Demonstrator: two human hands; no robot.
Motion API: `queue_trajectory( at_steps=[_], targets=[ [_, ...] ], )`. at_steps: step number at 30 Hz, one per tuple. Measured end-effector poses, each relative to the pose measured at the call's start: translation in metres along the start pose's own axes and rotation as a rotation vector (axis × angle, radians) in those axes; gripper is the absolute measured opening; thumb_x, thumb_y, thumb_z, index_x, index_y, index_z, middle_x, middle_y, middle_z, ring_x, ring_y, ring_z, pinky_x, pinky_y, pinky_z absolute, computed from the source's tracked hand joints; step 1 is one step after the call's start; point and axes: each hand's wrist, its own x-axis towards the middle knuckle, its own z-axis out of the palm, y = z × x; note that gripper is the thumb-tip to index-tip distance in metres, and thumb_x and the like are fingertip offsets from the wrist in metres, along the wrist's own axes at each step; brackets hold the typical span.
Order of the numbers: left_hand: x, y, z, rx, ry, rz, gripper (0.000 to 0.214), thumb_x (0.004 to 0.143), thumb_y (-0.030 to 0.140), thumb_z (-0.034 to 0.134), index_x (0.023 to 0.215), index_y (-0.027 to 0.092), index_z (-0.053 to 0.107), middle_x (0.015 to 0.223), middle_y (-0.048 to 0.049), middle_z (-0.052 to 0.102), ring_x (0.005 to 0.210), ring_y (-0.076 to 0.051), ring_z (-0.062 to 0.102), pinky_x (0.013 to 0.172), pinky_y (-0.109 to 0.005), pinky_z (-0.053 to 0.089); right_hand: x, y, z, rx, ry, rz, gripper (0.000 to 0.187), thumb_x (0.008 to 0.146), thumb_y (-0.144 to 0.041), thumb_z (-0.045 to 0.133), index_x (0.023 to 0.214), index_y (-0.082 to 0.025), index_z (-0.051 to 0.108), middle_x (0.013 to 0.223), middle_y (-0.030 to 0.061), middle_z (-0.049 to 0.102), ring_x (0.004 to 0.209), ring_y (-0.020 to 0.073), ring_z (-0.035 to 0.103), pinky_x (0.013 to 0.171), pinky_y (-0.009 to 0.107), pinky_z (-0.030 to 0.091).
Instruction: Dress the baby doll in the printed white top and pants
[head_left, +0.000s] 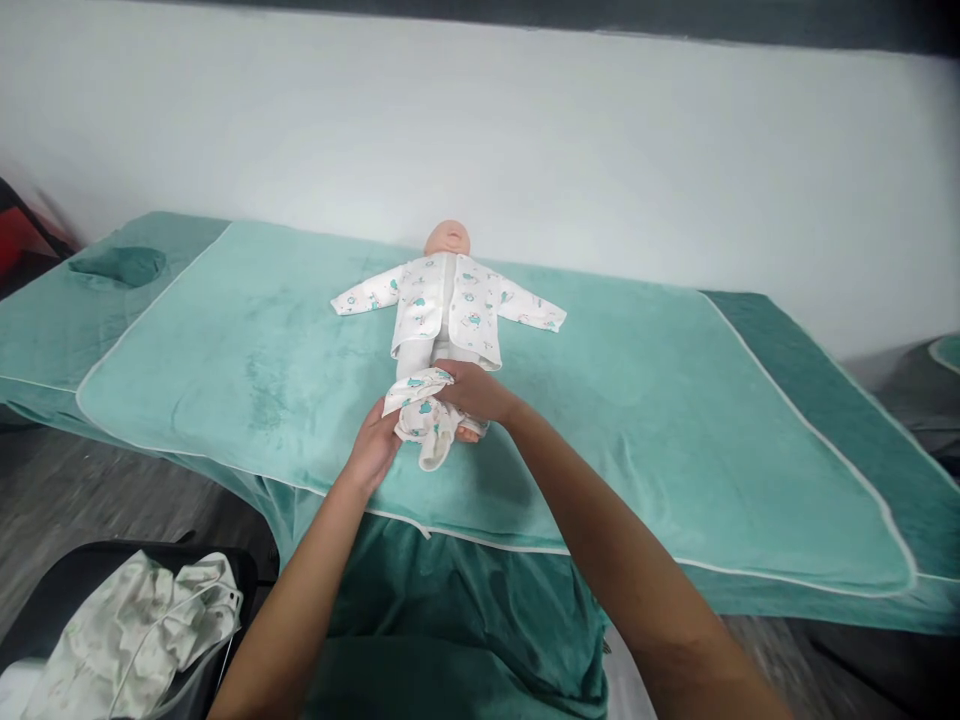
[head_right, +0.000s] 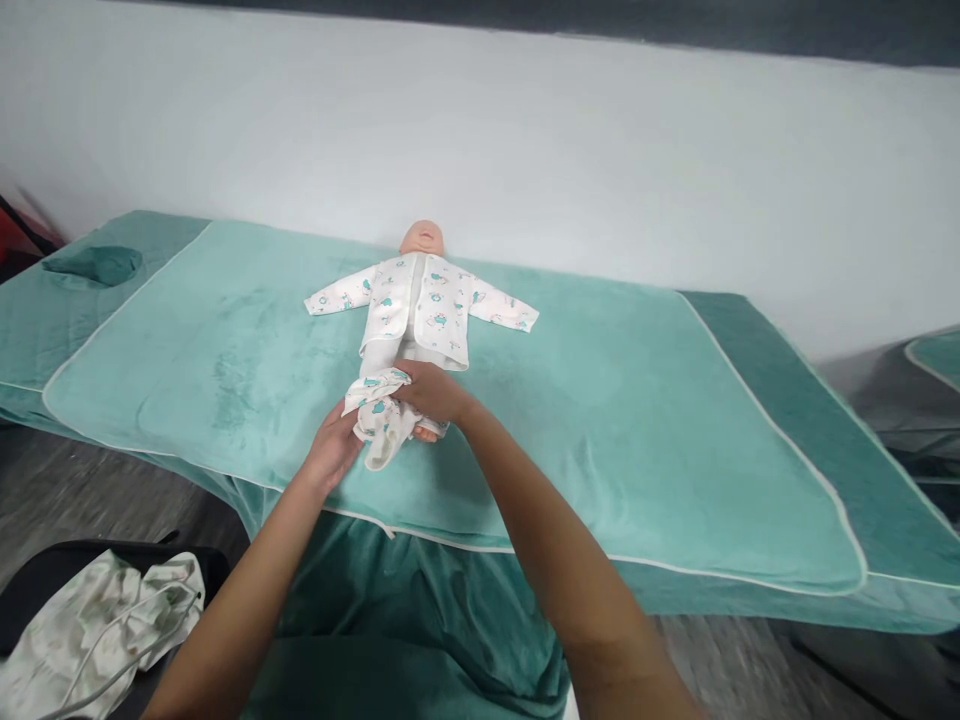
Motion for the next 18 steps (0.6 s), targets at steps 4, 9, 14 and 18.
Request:
queue_trajectory(
  at_steps=[4,9,14,18],
  targets=[
    [0.017,0.007,-0.005,0.320,0.121,0.170,0.031,0.081,0.040,0.072,0.104,0.019,0.069,0.105,-0.0053,0.073,0.100,-0.022,0.066,0.091,-0.034,0.050,0.003,0.000,0.002,-0.040,0.045,0.013,0.018,0.086,-0.037,0.061,0.093,-0.020,0.065,0.095,0.0028,0.074,0.089,0.0223,0.065,0.075,0.031,0.046],
    [0.044,0.011,-0.004,0.712,0.204,0.414,0.019,0.093,0.039,0.056,0.089,0.021,0.058,0.087,-0.0015,0.064,0.086,-0.020,0.058,0.083,-0.031,0.044,0.003,-0.001,0.004,-0.057,0.113,0.025,0.023,0.088,-0.042,0.061,0.096,-0.020,0.064,0.100,0.0050,0.075,0.093,0.0243,0.065,0.080,0.034,0.048],
    [0.075,0.018,0.003,0.879,0.222,0.527,0.015,0.098,0.034,0.046,0.088,0.023,0.052,0.085,-0.0025,0.061,0.081,-0.021,0.056,0.077,-0.030,0.039,0.001,0.004,0.001,0.016,0.080,0.022,0.034,0.091,-0.045,0.062,0.114,-0.020,0.066,0.114,0.0066,0.074,0.104,0.0264,0.066,0.089,0.037,0.049],
    [0.101,0.028,0.007,0.982,0.167,0.543,0.016,0.098,0.033,0.051,0.086,0.024,0.053,0.079,-0.0023,0.060,0.077,-0.022,0.058,0.077,-0.030,0.039,-0.001,0.006,-0.008,0.078,-0.038,-0.011,0.046,0.089,-0.047,0.067,0.125,-0.019,0.062,0.122,0.0082,0.072,0.110,0.0280,0.066,0.091,0.040,0.051]
  ],
)
